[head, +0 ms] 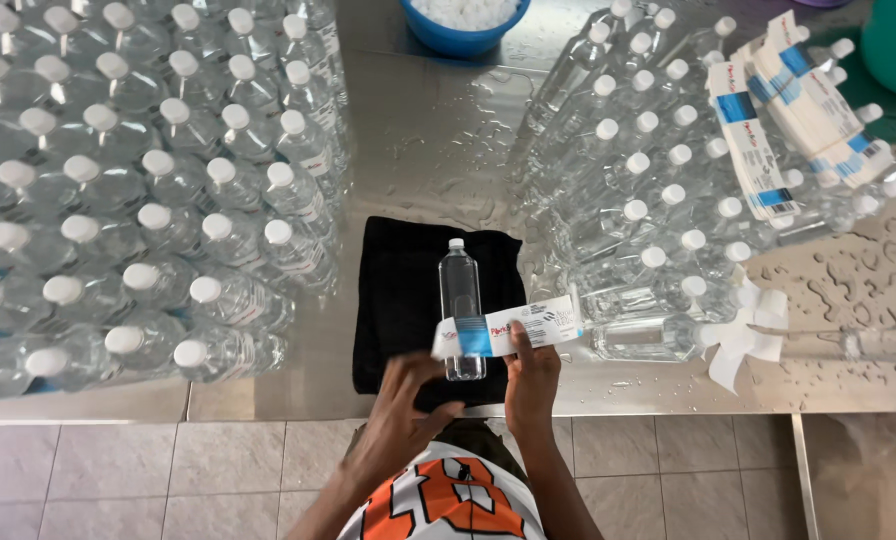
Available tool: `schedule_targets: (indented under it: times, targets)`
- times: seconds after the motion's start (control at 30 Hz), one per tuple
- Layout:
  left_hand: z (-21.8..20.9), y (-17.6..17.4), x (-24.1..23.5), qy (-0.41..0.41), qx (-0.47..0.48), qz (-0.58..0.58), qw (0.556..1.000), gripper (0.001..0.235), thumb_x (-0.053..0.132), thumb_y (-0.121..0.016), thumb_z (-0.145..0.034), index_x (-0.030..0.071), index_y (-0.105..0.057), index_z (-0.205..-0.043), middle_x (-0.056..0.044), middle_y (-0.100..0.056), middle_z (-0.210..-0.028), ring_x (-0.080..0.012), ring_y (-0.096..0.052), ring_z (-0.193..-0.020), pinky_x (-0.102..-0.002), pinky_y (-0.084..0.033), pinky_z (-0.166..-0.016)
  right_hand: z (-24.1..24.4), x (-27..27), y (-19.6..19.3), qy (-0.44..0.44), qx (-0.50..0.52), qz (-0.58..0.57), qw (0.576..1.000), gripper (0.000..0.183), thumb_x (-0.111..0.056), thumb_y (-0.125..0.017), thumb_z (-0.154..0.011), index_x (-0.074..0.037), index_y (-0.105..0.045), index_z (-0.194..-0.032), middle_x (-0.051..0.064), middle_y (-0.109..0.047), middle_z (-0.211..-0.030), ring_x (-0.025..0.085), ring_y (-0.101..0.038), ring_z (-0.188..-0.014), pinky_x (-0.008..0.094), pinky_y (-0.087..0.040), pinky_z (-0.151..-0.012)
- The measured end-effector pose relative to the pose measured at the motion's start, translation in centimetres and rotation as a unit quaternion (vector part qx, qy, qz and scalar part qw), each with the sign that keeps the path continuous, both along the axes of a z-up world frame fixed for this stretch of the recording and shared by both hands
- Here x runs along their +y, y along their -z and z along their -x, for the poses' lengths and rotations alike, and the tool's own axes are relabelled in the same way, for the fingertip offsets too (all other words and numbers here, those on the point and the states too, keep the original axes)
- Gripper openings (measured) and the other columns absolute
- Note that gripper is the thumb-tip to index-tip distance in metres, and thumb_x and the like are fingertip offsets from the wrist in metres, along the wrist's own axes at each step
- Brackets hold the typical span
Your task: The person repeatedly picks up clear plastic water bottles, applies white paper labels around their bodies, smooths the labels, and places the labeled bottles into a growing stack on the left side of a stainless steel table. The person also handles loose labels and bottle caps from a blue bowl.
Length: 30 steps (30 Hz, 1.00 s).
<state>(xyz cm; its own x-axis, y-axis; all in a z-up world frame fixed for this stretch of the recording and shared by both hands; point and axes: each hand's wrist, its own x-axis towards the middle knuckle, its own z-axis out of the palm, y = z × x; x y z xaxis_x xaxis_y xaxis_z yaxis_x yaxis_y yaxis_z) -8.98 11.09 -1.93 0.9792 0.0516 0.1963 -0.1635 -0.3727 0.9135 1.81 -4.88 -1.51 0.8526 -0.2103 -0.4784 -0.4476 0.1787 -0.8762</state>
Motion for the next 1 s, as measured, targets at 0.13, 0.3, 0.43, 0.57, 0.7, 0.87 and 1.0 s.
schedule_targets:
  times: [0.13, 0.3, 0.43, 0.57, 0.7, 0.87, 1.0]
  targets:
    - [0.1, 3.6, -1.5, 0.073, 0.341, 0.410, 0.843, 0.055, 0.046, -0.053, -0.106, -0.002, -0.078, -0.111, -0.016, -0.078, -0.102, -0.0271, -0.077, -0.086, -0.034, -0.067, -0.078, 0.7, -0.2, 4.6, 0.026, -0.044, -0.054, 0.997, 0.062, -0.027, -0.090, -0.086, -0.023, -0.032, -0.063, -0.006, -0.030, -0.058, 0.012, -0.039, -0.058, 0.035, -0.046, -0.072]
    - [-3.3, 8.3, -2.6, -0.059, 0.281, 0.705, 0.649, 0.035, 0.030, -0.061, -0.107, 0.008, -0.063, -0.134, -0.015, -0.074, -0.129, -0.0291, -0.070, -0.118, -0.045, -0.059, -0.103, 2.0, 1.5, 4.5, -0.011, -0.062, -0.028, 0.998, 0.031, -0.017, -0.080, -0.094, 0.000, -0.077, -0.120, 0.011, -0.082, -0.112, 0.023, -0.076, -0.107, 0.038, -0.060, -0.095]
    - [-6.0, 8.6, -2.4, -0.212, 0.227, 0.671, 0.674, 0.036, 0.027, -0.075, -0.097, 0.008, -0.065, -0.126, -0.012, -0.074, -0.119, -0.0259, -0.071, -0.109, -0.038, -0.057, -0.091, 0.6, 0.9, 7.0, -0.018, -0.056, 0.035, 0.998, 0.055, -0.032, -0.078, -0.091, -0.008, -0.073, -0.140, 0.008, -0.076, -0.113, 0.020, -0.072, -0.100, 0.033, -0.056, -0.086]
    - [-7.1, 11.1, -2.9, -0.272, 0.251, 0.593, 0.715, 0.034, 0.033, -0.084, -0.091, 0.004, -0.075, -0.106, -0.011, -0.074, -0.103, -0.0228, -0.070, -0.104, -0.037, -0.055, -0.092, -1.8, -0.1, 9.3, 0.007, 0.001, 0.034, 0.999, 0.036, -0.031, -0.072, -0.101, -0.003, -0.076, -0.123, 0.011, -0.080, -0.105, 0.027, -0.079, -0.102, 0.041, -0.065, -0.092]
    - [-9.6, 12.7, -2.5, -0.357, 0.202, 0.544, 0.732, 0.053, 0.020, -0.080, -0.101, -0.010, -0.066, -0.142, -0.027, -0.070, -0.134, -0.0394, -0.066, -0.130, -0.055, -0.055, -0.114, -5.2, -0.5, 11.2, -0.045, 0.002, 0.062, 0.997, 0.045, -0.034, -0.085, -0.099, 0.000, -0.077, -0.127, 0.010, -0.069, -0.109, 0.021, -0.068, -0.104, 0.040, -0.061, -0.095]
    - [-13.1, 15.1, -2.0, -0.401, 0.194, 0.517, 0.730, 0.048, 0.028, -0.085, -0.100, -0.003, -0.073, -0.135, -0.017, -0.075, -0.131, -0.0339, -0.071, -0.125, -0.053, -0.058, -0.113, -9.4, -0.6, 13.2, -0.043, 0.038, 0.027, 0.998, 0.037, -0.031, -0.093, -0.092, -0.006, -0.081, -0.115, 0.007, -0.074, -0.100, 0.020, -0.073, -0.097, 0.040, -0.064, -0.091]
    - [-14.9, 15.3, -2.1, -0.419, 0.221, 0.463, 0.749, 0.048, 0.033, -0.083, -0.102, 0.003, -0.074, -0.139, -0.013, -0.077, -0.126, -0.0314, -0.073, -0.122, -0.050, -0.061, -0.112, -11.1, -0.4, 14.9, -0.023, 0.068, -0.032, 0.997, 0.039, -0.028, -0.092, -0.093, -0.001, -0.077, -0.116, 0.011, -0.073, -0.102, 0.025, -0.074, -0.100, 0.043, -0.066, -0.092]
